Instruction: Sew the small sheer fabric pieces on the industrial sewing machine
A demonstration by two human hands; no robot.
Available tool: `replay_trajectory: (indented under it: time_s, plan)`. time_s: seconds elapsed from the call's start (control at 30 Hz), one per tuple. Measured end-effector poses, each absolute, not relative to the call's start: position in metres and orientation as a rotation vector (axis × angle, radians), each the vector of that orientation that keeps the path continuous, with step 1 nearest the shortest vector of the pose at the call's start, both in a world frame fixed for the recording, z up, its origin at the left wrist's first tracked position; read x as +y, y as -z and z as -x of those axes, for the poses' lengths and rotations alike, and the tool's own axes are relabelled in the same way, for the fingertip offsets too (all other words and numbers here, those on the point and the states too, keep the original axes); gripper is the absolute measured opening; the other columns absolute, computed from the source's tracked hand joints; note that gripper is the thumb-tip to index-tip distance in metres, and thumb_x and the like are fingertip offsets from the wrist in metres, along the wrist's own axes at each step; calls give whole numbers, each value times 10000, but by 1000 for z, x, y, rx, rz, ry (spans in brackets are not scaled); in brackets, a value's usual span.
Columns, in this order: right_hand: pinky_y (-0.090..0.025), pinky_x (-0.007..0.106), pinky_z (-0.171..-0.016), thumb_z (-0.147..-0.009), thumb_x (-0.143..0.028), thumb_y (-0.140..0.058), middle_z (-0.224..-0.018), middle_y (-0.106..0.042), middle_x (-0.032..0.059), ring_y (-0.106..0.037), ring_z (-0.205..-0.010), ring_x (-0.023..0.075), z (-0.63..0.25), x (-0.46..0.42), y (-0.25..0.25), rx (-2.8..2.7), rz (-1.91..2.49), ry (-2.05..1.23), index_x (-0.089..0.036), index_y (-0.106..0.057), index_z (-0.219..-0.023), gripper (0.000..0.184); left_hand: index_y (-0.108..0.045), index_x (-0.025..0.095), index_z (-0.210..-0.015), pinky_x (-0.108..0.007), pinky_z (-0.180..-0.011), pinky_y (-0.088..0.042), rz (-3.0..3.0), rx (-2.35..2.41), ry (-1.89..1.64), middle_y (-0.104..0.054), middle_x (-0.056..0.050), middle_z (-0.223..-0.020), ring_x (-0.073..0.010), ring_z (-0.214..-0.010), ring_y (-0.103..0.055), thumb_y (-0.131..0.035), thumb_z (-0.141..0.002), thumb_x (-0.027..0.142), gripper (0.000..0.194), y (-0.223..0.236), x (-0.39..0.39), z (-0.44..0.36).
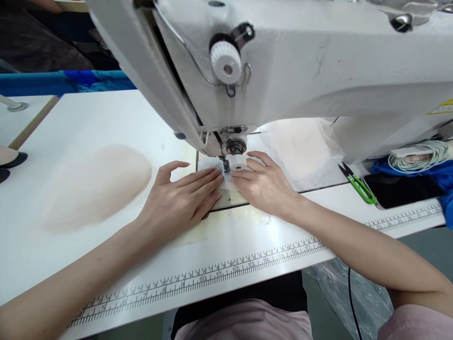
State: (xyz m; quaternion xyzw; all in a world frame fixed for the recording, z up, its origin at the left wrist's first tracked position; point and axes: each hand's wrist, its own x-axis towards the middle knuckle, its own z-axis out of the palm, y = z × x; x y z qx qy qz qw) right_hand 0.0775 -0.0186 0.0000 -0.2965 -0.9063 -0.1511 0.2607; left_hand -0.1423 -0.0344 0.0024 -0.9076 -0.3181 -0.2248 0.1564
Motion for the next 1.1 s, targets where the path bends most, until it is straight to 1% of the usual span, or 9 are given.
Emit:
replay_trajectory:
  time_s: [0.23,0.43,0.73,0.83,0.93,0.97,1.0,1.07,1.1]
  plan:
    - [-466,362,-854,-936,-178,-534,-972,-761,-17,-644,-832,175,-78,-16,2,-2463,852,460,-194,-742,-927,209,-650,118,-1107,-462,-999,-369,2617,-942,633,-720,-98,-1119,-209,-1051,-681,-505,-957,215,229,-2,-31,142]
    - [-470,378,-855,-939,-191,-528,-973,-760,8,-641,-918,197,-77,-13,3,-2479,894,356,-208,-745,-952,218,-648,109,-1121,-465,-1009,-358,2633,-963,633,-709,-104,-1145,-215,-1073,-671,-497,-962,221,246,-2,-29,142]
    - [-412,397,-936,-936,-159,-526,-966,-763,1,-640,-893,188,-76,-13,4,-2491,905,448,-203,-734,-979,217,-626,131,-1177,-454,-1032,-378,2645,-985,610,-691,-99,-1186,-230,-1125,-645,-472,-970,240,280,1,-28,144]
    - [-394,399,-940,-913,-112,-510,-968,-762,4,-630,-877,187,-76,-13,4,-2494,917,441,-199,-729,-994,249,-582,120,-1244,-457,-1029,-401,2632,-1078,554,-641,-127,-1269,-257,-1183,-606,-465,-973,308,349,3,-28,144]
    - [-381,407,-933,-861,-77,-493,-986,-756,21,-615,-883,195,-76,-14,3,-2499,913,405,-180,-718,-1020,294,-552,99,-1266,-497,-1027,-404,2568,-1152,482,-597,-179,-1317,-319,-1251,-544,-469,-955,436,467,1,-31,143]
    - [-377,408,-930,-842,-71,-487,-991,-754,25,-611,-878,196,-77,-15,2,-2500,909,396,-173,-715,-1024,308,-583,99,-1212,-506,-1020,-406,2540,-1138,476,-634,-185,-1258,-333,-1220,-565,-480,-942,465,466,0,-32,143]
    - [-374,407,-925,-826,-65,-478,-991,-752,26,-608,-867,196,-77,-16,2,-2497,906,392,-169,-713,-1021,322,-623,115,-1117,-505,-1001,-417,2516,-1109,485,-693,-169,-1136,-329,-1129,-623,-495,-933,469,420,-3,-34,143]
    - [-374,396,-901,-807,-45,-453,-960,-753,18,-606,-825,185,-76,-19,-1,-2483,911,396,-171,-715,-987,342,-643,174,-864,-463,-897,-468,2491,-1040,545,-722,-70,-793,-252,-787,-698,-519,-930,414,278,-8,-37,144]
    - [-376,385,-883,-801,-26,-437,-928,-753,13,-606,-800,177,-75,-20,-2,-2471,917,402,-174,-716,-959,354,-614,196,-766,-430,-820,-484,2491,-1017,586,-679,-19,-663,-204,-631,-661,-522,-933,365,254,-10,-38,144]
